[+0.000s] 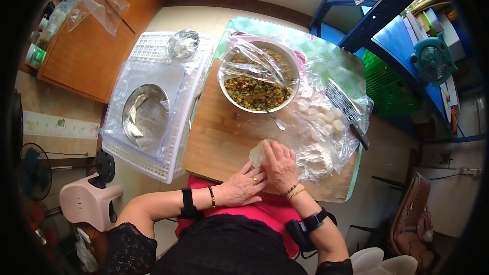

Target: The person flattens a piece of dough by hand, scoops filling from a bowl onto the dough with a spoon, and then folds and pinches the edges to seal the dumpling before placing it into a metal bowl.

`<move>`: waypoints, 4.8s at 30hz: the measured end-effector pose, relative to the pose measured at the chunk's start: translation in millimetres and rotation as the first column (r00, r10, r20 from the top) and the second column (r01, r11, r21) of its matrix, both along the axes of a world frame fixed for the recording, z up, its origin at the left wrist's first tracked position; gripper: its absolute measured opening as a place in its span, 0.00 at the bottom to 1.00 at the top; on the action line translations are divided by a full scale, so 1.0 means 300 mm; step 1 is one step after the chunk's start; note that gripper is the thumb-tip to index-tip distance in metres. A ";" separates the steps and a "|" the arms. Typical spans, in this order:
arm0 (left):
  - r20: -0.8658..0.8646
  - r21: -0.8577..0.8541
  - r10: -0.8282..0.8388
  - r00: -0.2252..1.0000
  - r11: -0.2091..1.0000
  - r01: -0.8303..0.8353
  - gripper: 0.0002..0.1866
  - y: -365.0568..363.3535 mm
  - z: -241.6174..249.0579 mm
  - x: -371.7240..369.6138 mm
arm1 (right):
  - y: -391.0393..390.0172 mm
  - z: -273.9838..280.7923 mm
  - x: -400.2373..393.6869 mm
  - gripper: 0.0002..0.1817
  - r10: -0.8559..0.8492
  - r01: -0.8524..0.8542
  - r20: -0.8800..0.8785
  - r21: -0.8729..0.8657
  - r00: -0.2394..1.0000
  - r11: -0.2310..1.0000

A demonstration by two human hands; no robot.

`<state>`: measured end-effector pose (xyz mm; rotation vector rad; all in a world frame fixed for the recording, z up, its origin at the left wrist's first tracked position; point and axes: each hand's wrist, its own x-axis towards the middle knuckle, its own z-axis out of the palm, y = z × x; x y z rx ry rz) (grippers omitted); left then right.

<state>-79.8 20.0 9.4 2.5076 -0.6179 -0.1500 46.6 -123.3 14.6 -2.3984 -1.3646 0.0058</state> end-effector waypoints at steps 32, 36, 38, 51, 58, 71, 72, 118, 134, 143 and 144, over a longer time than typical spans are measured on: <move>0.112 -0.145 0.268 0.957 0.957 -0.251 0.28 0.077 0.013 -0.023 | 0.034 0.093 0.205 0.39 -0.242 0.236 -0.045 -0.107 0.969 0.966; 0.111 -0.170 0.309 0.945 0.942 -0.288 0.26 0.097 0.011 -0.030 | 0.053 0.185 0.243 0.27 -0.174 0.163 0.019 -0.461 0.985 0.873; 0.015 -0.192 0.378 0.926 0.910 -0.368 0.25 0.119 0.001 -0.036 | 0.069 0.181 0.257 0.23 -0.135 0.132 0.038 -0.567 0.990 0.813; 0.063 -0.096 0.300 0.952 0.951 -0.293 0.33 0.038 -0.028 0.041 | 0.008 0.183 0.270 0.27 -0.127 0.058 -0.089 -0.545 0.988 0.837; 0.210 -0.096 0.063 0.976 0.994 -0.044 0.27 0.041 0.011 0.054 | -0.085 0.150 0.153 0.41 -0.029 0.004 -0.291 -0.089 0.956 0.996; 0.040 -0.056 0.031 0.999 0.998 -0.028 0.25 0.035 0.016 -0.022 | -0.004 -0.057 0.105 0.45 -0.179 0.179 -0.042 -0.008 0.983 0.984; 0.045 -0.052 0.037 0.998 0.998 -0.034 0.25 0.038 0.016 -0.020 | -0.005 -0.073 0.123 0.44 -0.216 0.216 -0.022 0.018 0.976 0.976; -0.902 -0.397 0.137 0.409 0.110 -0.911 0.15 0.176 -0.048 -0.040 | 0.101 0.122 -0.084 0.05 0.273 -0.209 0.090 -0.434 0.958 0.876; -0.819 -0.177 -0.552 0.159 -0.021 -0.984 0.36 0.147 -0.070 0.045 | 0.095 0.204 -0.083 0.06 0.007 -0.065 -0.273 -0.204 0.962 0.977; -0.701 -0.390 -0.602 0.382 -0.124 -0.912 0.22 0.056 -0.098 0.177 | 0.043 0.294 -0.029 0.14 -0.250 0.222 -0.507 -0.117 0.825 0.968; -0.673 -0.437 -0.607 0.423 -0.135 -0.889 0.22 0.081 -0.051 0.164 | 0.034 0.305 -0.004 0.13 -0.296 0.288 -0.519 -0.098 0.802 0.953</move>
